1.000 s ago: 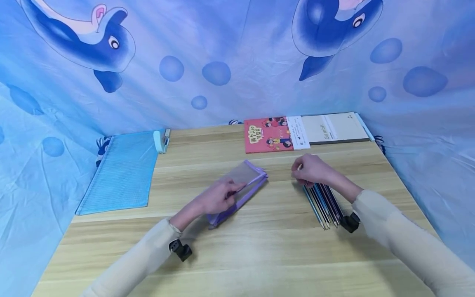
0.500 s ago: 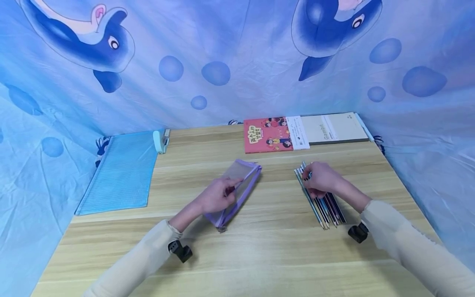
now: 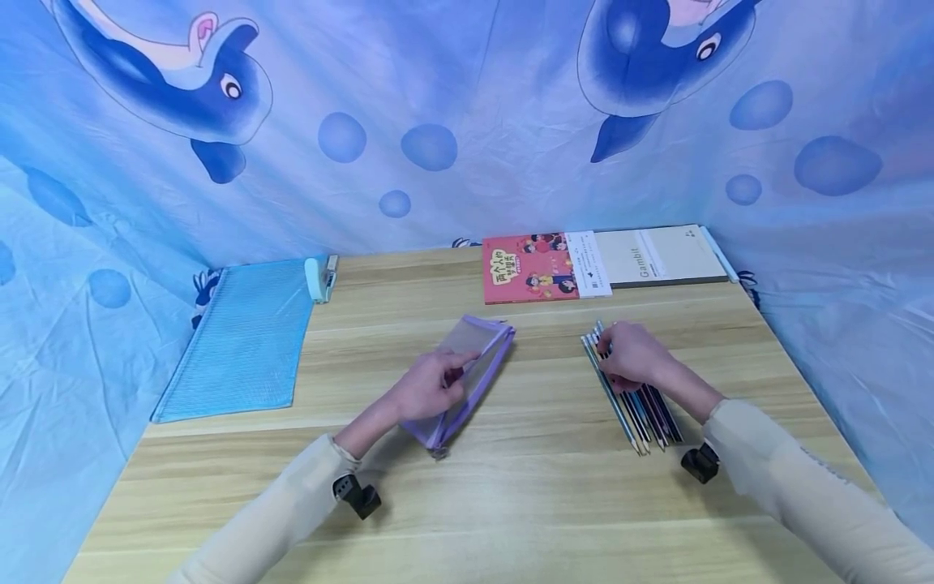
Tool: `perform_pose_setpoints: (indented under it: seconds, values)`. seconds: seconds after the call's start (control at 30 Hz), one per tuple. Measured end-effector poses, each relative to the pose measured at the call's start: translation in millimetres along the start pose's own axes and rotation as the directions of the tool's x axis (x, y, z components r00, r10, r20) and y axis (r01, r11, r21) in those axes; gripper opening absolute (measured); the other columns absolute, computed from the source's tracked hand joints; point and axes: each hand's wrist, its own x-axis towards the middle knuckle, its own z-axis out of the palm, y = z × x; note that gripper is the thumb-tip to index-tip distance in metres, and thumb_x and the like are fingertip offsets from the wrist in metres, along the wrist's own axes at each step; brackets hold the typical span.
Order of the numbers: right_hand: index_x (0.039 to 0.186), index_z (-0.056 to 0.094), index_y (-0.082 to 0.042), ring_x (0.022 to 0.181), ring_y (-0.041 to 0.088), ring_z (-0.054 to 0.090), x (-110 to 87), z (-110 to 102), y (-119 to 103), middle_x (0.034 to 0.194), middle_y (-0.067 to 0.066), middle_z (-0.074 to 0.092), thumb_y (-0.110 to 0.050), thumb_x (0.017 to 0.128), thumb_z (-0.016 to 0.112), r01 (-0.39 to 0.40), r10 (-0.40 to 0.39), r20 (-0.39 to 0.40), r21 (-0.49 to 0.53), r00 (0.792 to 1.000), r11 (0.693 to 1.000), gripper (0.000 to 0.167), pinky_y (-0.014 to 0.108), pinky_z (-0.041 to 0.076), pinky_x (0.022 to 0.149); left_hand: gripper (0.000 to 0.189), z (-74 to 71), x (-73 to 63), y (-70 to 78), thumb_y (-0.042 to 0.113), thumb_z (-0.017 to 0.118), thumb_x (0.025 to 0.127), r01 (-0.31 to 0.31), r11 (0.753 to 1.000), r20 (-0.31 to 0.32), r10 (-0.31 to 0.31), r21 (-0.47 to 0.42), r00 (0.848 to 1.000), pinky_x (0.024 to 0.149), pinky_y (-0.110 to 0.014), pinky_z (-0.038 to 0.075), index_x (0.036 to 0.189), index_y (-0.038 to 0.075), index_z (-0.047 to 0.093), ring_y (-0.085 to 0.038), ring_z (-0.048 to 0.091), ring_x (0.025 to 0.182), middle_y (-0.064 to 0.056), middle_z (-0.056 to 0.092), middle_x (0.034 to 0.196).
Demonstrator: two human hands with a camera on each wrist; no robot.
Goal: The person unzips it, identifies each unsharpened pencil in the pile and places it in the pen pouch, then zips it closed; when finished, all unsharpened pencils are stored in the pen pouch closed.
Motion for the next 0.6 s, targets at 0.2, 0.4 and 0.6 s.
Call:
perform_pose_setpoints:
  seconds: [0.2, 0.4, 0.6]
  values:
    - [0.115, 0.059, 0.015, 0.048, 0.018, 0.062, 1.5, 3.9, -4.4, 0.060, 0.008, 0.061, 0.002, 0.087, 0.060, 0.016, -0.017, -0.024, -0.058, 1.000, 0.998, 0.031, 0.030, 0.050, 0.043, 0.058, 3.0, -0.5, -0.4, -0.001, 0.064, 0.082, -0.009, 0.999, -0.016, 0.009, -0.043, 1.000, 0.059, -0.022, 0.049, 0.139, -0.005, 0.054, -0.014, 0.051, 0.074, -0.003, 0.054, 0.086]
    - [0.100, 0.064, 0.009, 0.046, 0.019, 0.060, 5.6, 9.1, -7.4, 0.058, 0.008, 0.060, 0.003, 0.085, 0.060, 0.044, -0.050, -0.048, -0.119, 0.998, 0.992, 0.016, 0.028, 0.048, 0.041, 0.057, 6.0, -1.2, -1.0, -0.002, 0.064, 0.082, -0.015, 0.999, -0.034, 0.013, -0.050, 0.999, 0.058, -0.022, 0.048, 0.138, -0.005, 0.055, -0.014, 0.051, 0.073, -0.003, 0.054, 0.085]
    - [0.085, 0.061, 0.002, 0.049, 0.018, 0.060, 13.4, 10.9, -6.7, 0.064, 0.008, 0.058, 0.003, 0.084, 0.063, 0.040, -0.052, -0.066, -0.159, 0.996, 0.986, 0.002, 0.029, 0.051, 0.044, 0.057, 6.0, -0.9, -2.0, -0.002, 0.064, 0.082, -0.027, 0.999, -0.035, 0.026, -0.047, 0.999, 0.058, -0.022, 0.048, 0.138, -0.006, 0.055, -0.013, 0.050, 0.073, -0.005, 0.055, 0.085]
